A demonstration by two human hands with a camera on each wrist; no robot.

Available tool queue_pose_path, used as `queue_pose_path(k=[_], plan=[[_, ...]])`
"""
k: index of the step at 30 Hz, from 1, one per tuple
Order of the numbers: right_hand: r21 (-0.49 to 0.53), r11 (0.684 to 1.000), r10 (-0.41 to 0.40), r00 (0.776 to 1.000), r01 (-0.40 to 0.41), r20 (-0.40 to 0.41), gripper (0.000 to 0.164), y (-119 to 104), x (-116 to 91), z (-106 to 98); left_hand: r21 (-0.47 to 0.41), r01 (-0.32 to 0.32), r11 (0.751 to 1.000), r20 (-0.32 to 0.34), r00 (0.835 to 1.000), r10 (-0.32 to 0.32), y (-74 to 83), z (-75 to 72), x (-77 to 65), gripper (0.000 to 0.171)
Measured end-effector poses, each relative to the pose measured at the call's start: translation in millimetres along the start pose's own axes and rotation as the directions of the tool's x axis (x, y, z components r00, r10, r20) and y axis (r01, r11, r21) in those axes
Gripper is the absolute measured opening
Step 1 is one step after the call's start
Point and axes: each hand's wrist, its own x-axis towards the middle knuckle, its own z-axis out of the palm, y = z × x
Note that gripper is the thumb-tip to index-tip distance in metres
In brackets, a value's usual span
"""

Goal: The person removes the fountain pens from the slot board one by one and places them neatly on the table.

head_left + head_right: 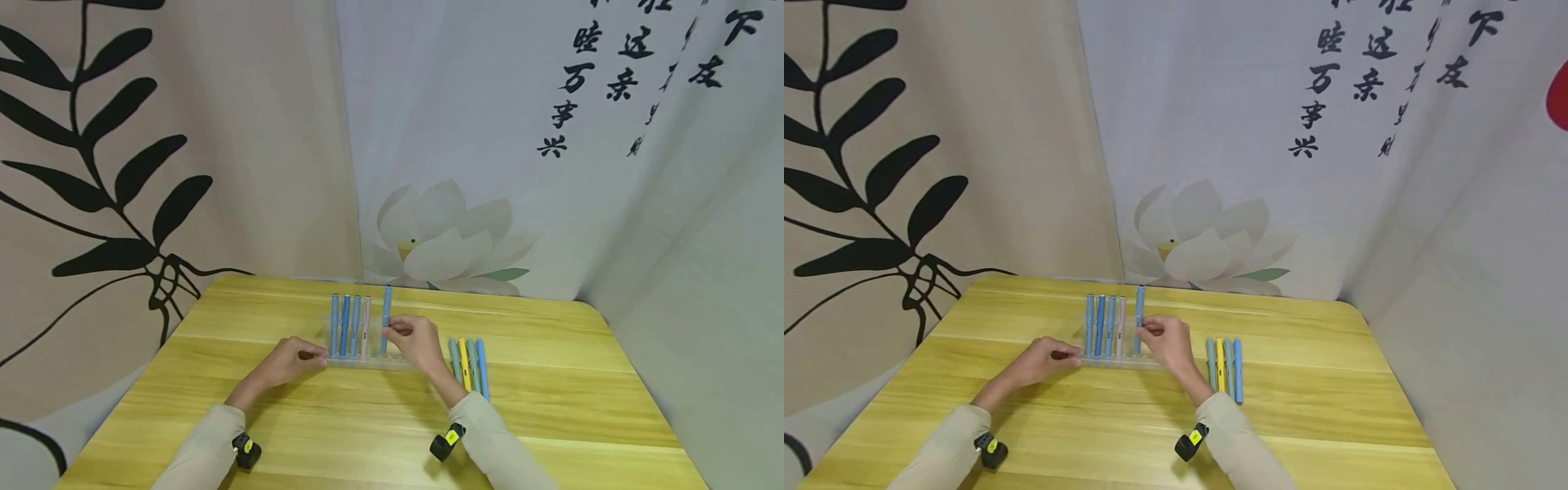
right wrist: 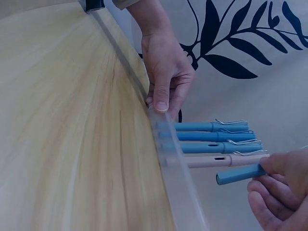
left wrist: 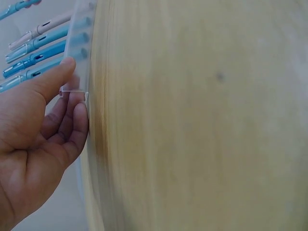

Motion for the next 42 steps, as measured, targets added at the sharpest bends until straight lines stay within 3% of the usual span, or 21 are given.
queue_pose_path(k=[6,17,42], plan=[[0.001,1.0,0.002,1.0,-0.002,-0.02,0.022,-1.5,-7.0,-12.5,-0.013,-0.02,1.0,0.016,1.0,0.02,-1.2,-0.8,0.4,0.03],[0.013,1.0,0.001,0.996,0.0,-0.092,0.022,-0.9,-21.5,-44.6,-0.03,0.01,1.0,0.021,1.0,-0.009,-0.1,-1.7,0.7,0.03],[-0.081,0.984,0.138,0.969,-0.157,-0.203,0.026,40.6,-63.3,-120.0,-0.041,0.031,0.999,0.026,0.999,-0.03,0.3,-0.5,0.9,0.033]])
